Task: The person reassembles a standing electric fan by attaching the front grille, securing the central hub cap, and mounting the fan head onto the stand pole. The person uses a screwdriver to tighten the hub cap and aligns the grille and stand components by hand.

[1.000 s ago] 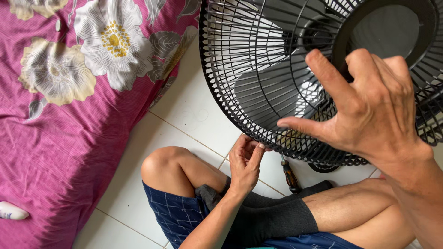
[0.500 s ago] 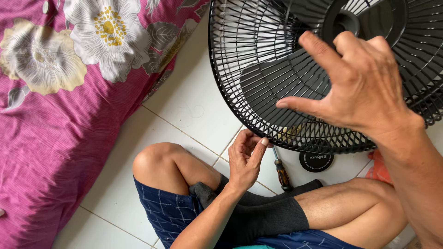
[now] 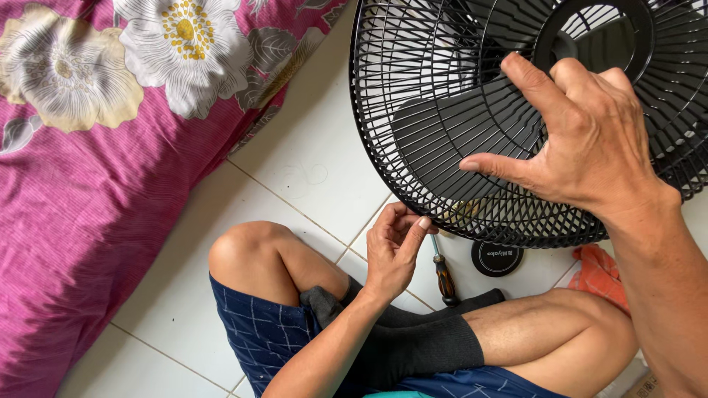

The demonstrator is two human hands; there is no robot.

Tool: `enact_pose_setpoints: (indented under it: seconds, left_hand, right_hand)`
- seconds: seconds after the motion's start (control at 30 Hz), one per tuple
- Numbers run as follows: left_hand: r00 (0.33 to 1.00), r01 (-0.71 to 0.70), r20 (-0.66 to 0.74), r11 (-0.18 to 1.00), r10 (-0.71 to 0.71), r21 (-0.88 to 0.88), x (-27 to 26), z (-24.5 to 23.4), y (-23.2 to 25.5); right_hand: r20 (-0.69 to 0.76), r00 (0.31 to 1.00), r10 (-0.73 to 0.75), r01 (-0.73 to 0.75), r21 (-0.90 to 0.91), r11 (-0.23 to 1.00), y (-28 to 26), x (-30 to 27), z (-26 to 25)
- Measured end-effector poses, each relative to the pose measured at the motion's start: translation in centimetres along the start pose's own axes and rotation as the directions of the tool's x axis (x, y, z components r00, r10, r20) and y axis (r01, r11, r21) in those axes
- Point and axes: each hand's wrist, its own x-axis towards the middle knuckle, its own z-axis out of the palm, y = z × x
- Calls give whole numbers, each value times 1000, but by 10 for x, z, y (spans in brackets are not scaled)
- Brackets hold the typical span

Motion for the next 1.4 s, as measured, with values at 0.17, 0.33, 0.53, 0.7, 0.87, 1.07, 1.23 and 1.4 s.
enact_pose_setpoints:
  seconds: [0.17, 0.33, 0.53, 0.7, 0.87, 1.07, 1.23, 1.4]
  left_hand:
    - [1000, -16, 12, 999, 17, -47, 3, 2, 1]
    - [1000, -25, 16, 999, 25, -39, 4, 4, 1]
    - [999, -38, -4, 998, 38, -45, 6, 6, 5]
    - [1000, -17, -28, 993, 14, -117, 8, 11, 12]
    - [998, -56, -42, 991, 51, -123, 13, 18, 21]
    - [995, -97, -40, 989, 93, -109, 15, 26, 29]
    - [994, -107, -39, 987, 103, -121, 13, 28, 27]
    - [995, -100, -40, 990, 96, -100, 14, 27, 27]
  right_hand:
    - [19, 1000, -1, 1, -11, 1000, 6, 2, 2]
    - [38, 999, 16, -15, -13, 1000, 12, -1, 5]
    - [63, 998, 27, -25, -33, 999, 14, 0, 6]
    - [92, 994, 51, -48, -34, 998, 15, 4, 0]
    - [39, 998, 53, -55, 42, 998, 27, 9, -10]
    - [39, 997, 67, -72, 140, 987, 38, 11, -20]
    - [30, 998, 61, -64, 133, 989, 40, 8, -20]
    - [99, 982, 161, -173, 128, 977, 42, 4, -13]
